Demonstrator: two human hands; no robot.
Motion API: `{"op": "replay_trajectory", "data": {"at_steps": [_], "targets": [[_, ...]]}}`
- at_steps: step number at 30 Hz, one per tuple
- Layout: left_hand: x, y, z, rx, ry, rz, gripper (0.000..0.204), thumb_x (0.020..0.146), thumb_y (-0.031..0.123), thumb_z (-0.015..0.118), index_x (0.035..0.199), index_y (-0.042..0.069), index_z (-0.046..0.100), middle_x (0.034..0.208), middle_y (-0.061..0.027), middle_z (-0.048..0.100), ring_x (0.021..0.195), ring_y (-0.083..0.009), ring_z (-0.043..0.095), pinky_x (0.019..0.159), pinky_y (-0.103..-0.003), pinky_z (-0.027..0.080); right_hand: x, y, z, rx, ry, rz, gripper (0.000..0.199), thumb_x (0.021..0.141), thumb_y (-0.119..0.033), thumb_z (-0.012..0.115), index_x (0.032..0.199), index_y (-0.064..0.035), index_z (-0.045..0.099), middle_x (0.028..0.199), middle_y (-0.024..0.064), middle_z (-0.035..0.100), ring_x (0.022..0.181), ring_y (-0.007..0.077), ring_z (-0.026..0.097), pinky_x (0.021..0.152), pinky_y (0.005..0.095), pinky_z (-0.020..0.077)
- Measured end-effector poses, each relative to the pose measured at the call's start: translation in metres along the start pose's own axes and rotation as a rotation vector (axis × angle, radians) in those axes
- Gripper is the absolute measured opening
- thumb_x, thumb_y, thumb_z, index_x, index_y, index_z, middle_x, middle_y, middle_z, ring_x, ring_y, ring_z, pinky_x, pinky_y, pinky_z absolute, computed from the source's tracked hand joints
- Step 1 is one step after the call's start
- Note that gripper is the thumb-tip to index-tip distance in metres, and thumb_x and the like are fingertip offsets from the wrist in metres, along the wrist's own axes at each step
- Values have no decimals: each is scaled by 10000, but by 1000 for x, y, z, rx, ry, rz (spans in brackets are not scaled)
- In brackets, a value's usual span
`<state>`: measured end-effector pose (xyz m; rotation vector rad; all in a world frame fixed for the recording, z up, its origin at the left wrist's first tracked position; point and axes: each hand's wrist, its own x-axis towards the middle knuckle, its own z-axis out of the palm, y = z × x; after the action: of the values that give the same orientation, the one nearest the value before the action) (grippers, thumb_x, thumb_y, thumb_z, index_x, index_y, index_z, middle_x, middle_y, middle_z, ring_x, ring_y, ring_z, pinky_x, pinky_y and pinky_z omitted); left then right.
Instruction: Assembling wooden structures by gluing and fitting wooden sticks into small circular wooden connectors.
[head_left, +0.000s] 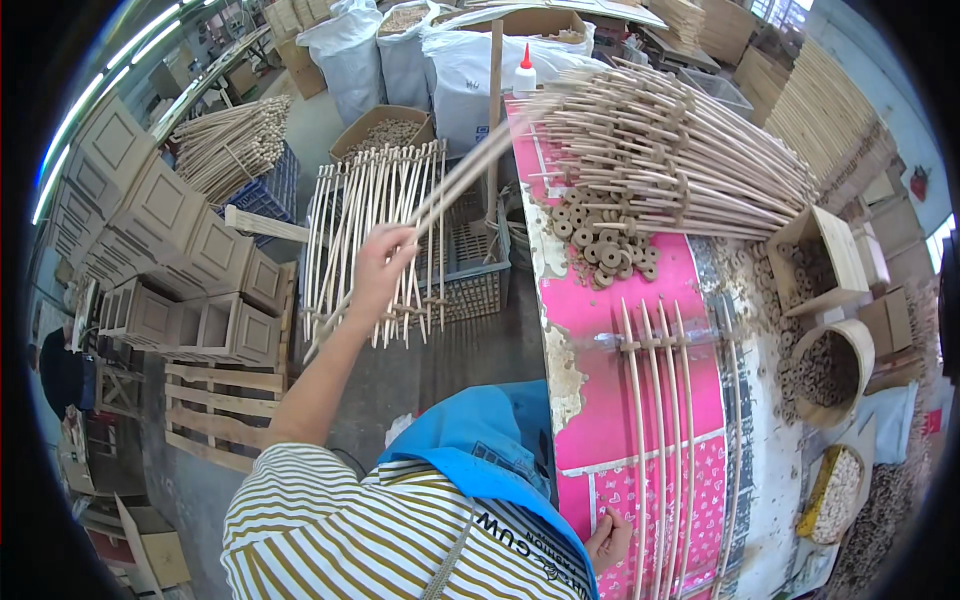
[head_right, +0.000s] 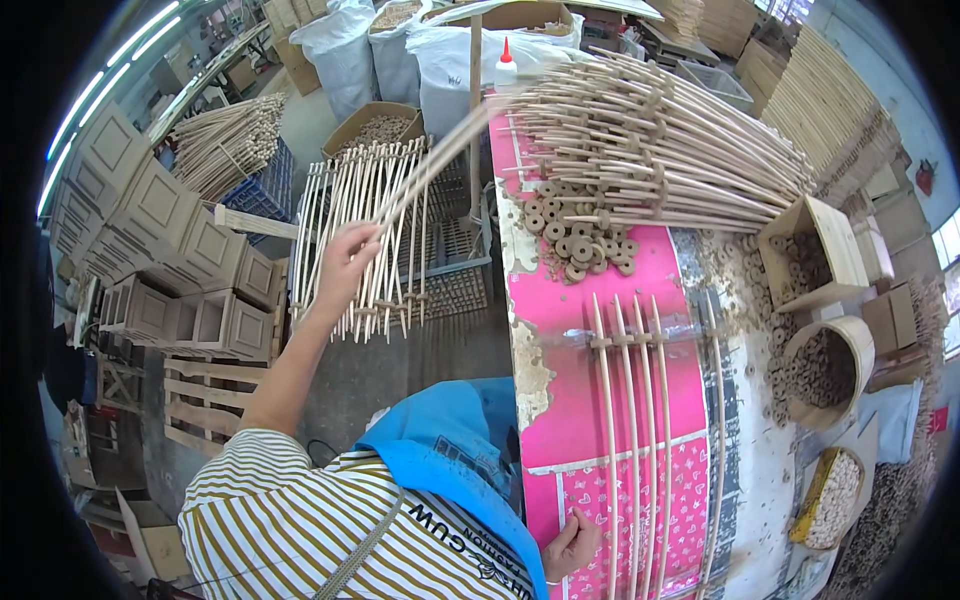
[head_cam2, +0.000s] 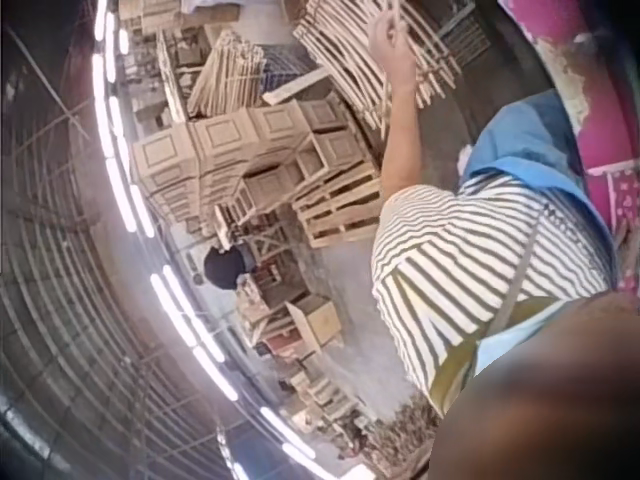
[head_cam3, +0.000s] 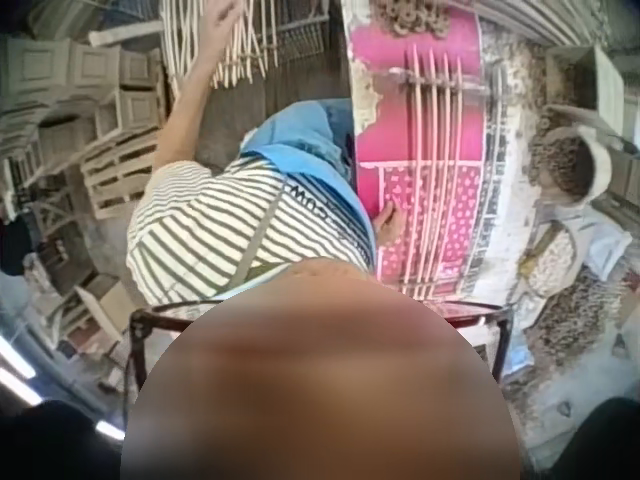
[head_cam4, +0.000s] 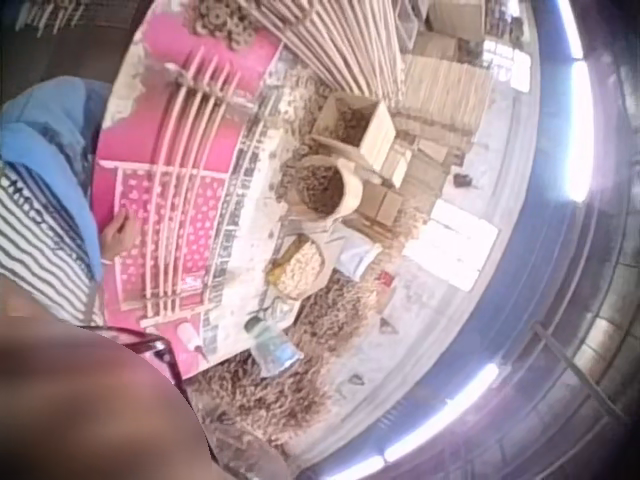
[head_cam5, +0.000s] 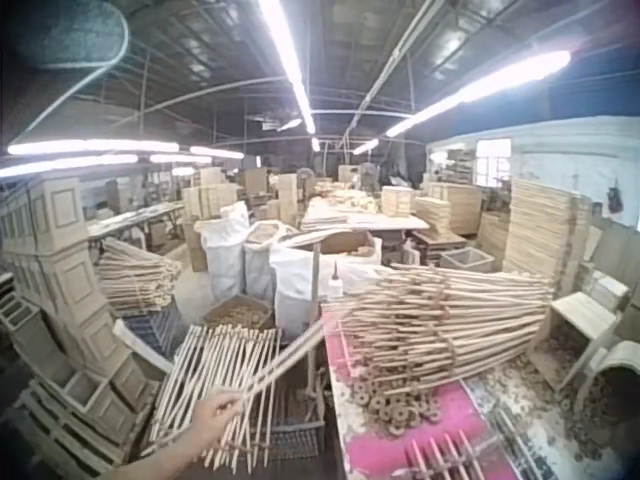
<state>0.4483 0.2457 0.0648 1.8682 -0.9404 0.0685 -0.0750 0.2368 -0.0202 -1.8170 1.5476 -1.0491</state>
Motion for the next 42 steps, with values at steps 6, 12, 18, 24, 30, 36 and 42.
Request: {"op": "replay_trajectory", "data": {"at_steps": [6, 12, 18, 24, 30, 36, 42], "targets": [[-25, -141, 11, 190, 199, -185, 243, 870, 117, 746, 1092, 19, 739, 966, -116, 647, 856, -236, 647, 796, -351, 520, 1, 6, 15, -126, 47, -95, 148, 1000, -69, 620, 1056, -9, 743, 781, 43, 568, 683, 122, 496, 617, 275, 383], [10, -286, 113, 111, 195, -462, 281, 840, 157, 769, 1082, 15, 745, 1013, -167, 672, 952, -315, 660, 874, -400, 523, -3, 37, 18, -318, 34, -229, 144, 968, -116, 724, 1028, 9, 759, 872, 176, 725, 753, 285, 678, 727, 378, 554], [55, -250, 222, 262, 214, -686, 237, 868, 189, 768, 1068, 62, 765, 1040, -207, 670, 960, -376, 671, 866, -452, 538, -6, 24, 14, -277, 6, -98, 149, 987, -94, 680, 1062, 21, 738, 935, 191, 703, 850, 311, 658, 809, 377, 550], [67, -274, 260, 355, 204, -821, 293, 866, 205, 792, 1142, 120, 748, 1170, -202, 607, 1117, -404, 604, 942, -495, 521, 3, -12, 19, -407, -58, 13, 154, 998, -87, 665, 1100, 24, 698, 1008, 204, 681, 965, 312, 652, 897, 368, 537], [61, -283, 280, 428, 177, -768, 242, 835, 160, 803, 1060, 86, 753, 1178, -205, 593, 1095, -397, 610, 938, -486, 516, 0, -12, 18, -351, -66, 12, 142, 995, -67, 666, 1096, 29, 692, 1013, 205, 678, 956, 310, 651, 890, 370, 543], [59, -318, 273, 460, 30, -764, 288, 818, 195, 833, 1071, 91, 741, 1167, -199, 620, 1097, -396, 622, 953, -462, 519, -6, 5, 21, -335, -33, -54, 148, 966, 10, 683, 1112, 38, 684, 1012, 173, 652, 901, 255, 635, 809, 339, 543], [69, -347, 285, 644, -65, -409, 269, 835, 226, 773, 1043, 60, 737, 1061, -236, 713, 1040, -397, 681, 896, -498, 547, -2, -20, 35, -322, 102, 132, 75, 950, -76, 648, 969, -7, 668, 910, 131, 627, 831, 288, 582, 754, 419, 450]]}}
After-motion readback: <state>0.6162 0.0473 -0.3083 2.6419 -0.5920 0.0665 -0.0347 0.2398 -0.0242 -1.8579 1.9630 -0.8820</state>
